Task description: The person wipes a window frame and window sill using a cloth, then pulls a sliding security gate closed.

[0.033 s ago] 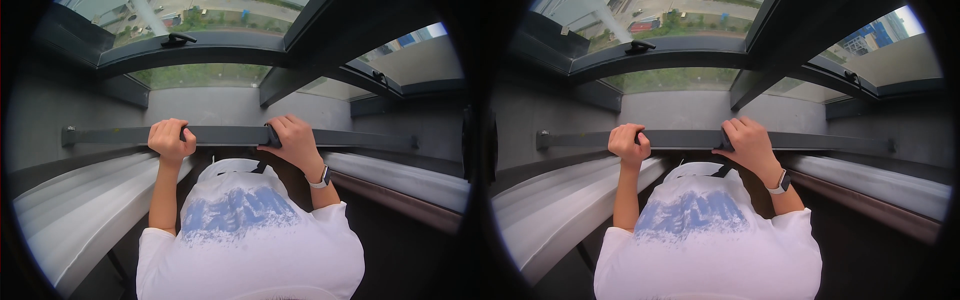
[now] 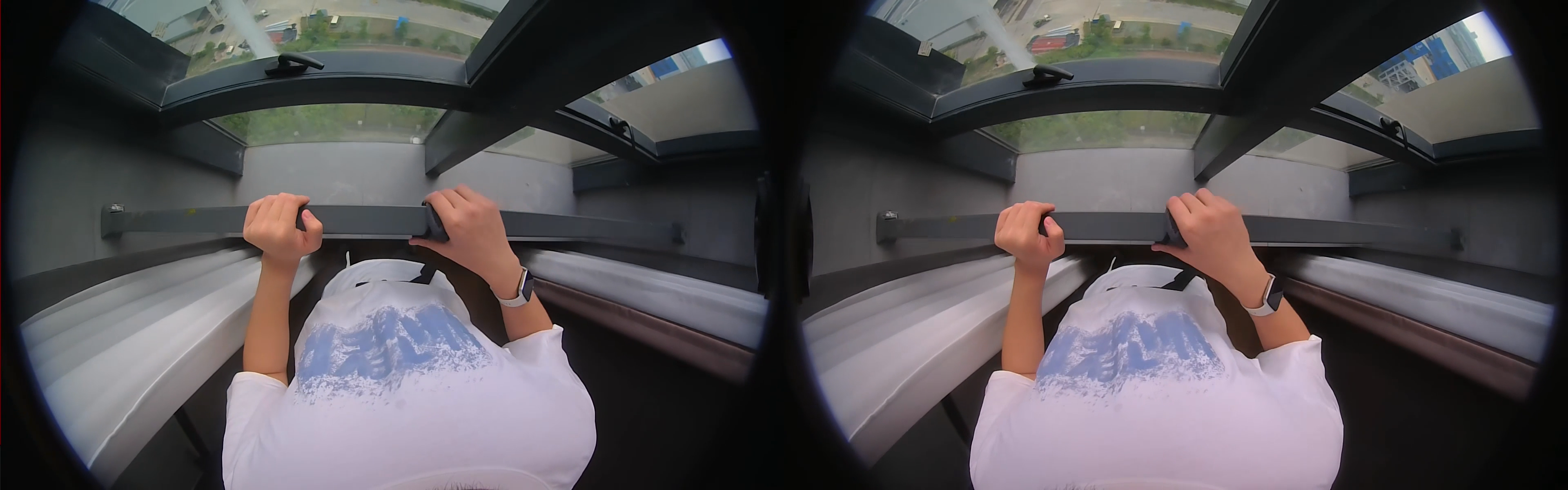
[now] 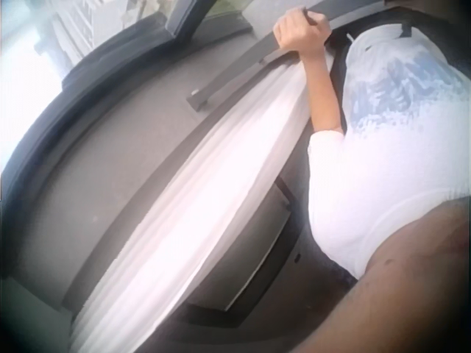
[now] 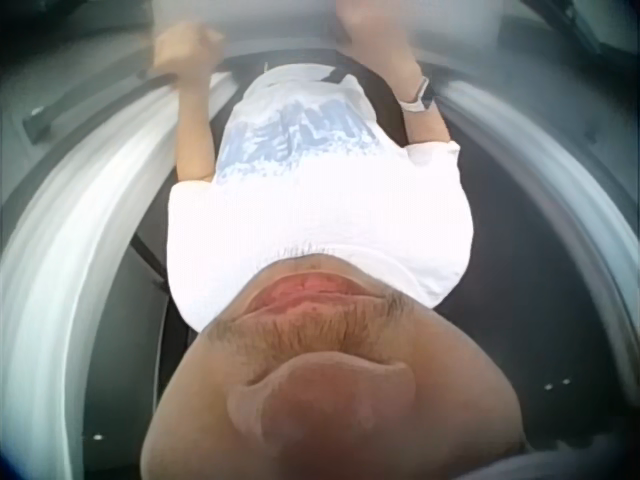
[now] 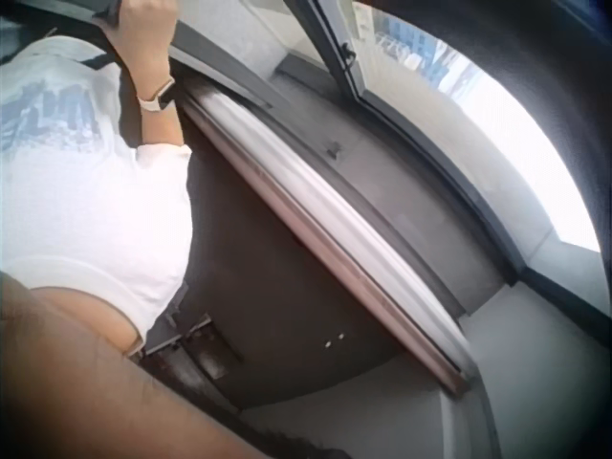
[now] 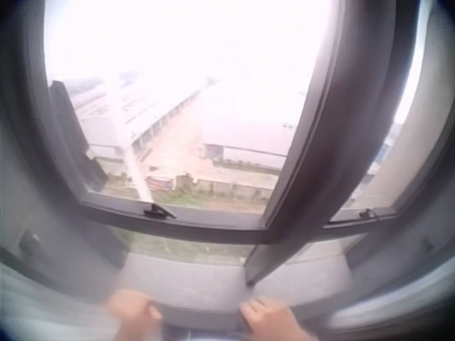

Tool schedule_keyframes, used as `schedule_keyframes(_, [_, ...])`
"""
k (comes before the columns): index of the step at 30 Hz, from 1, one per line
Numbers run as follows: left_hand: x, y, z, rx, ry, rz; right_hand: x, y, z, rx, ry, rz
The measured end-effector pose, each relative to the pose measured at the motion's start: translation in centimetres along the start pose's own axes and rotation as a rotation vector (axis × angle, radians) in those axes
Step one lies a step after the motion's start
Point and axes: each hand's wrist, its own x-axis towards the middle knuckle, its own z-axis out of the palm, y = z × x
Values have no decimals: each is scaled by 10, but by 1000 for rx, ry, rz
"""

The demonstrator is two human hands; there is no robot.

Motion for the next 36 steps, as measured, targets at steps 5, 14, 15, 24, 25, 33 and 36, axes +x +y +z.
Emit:
schedule_keyframes(5, [6, 4, 0, 12, 16, 11, 61, -72, 49, -6, 50, -96])
schedule_keyframes(14, [4, 0, -2, -3, 19, 6, 40, -51, 25, 107, 81, -41])
schedule_keyframes(15, [2, 0, -2, -3, 19, 3, 27, -36, 11, 107, 40, -1])
schedule_keyframes(24, [2, 2, -2, 9, 41, -39, -45, 34, -47, 6, -7, 186])
schedule_keyframes(25, [2, 2, -2, 5, 53, -34, -39, 27, -42, -61, -25, 188])
schedule_keyframes(33, [4, 6, -1, -24, 72, -6, 56, -71, 37, 14, 32, -94])
schedule_keyframes(36, [7, 6, -2, -19, 61, -10, 69, -85, 46, 24, 20, -127])
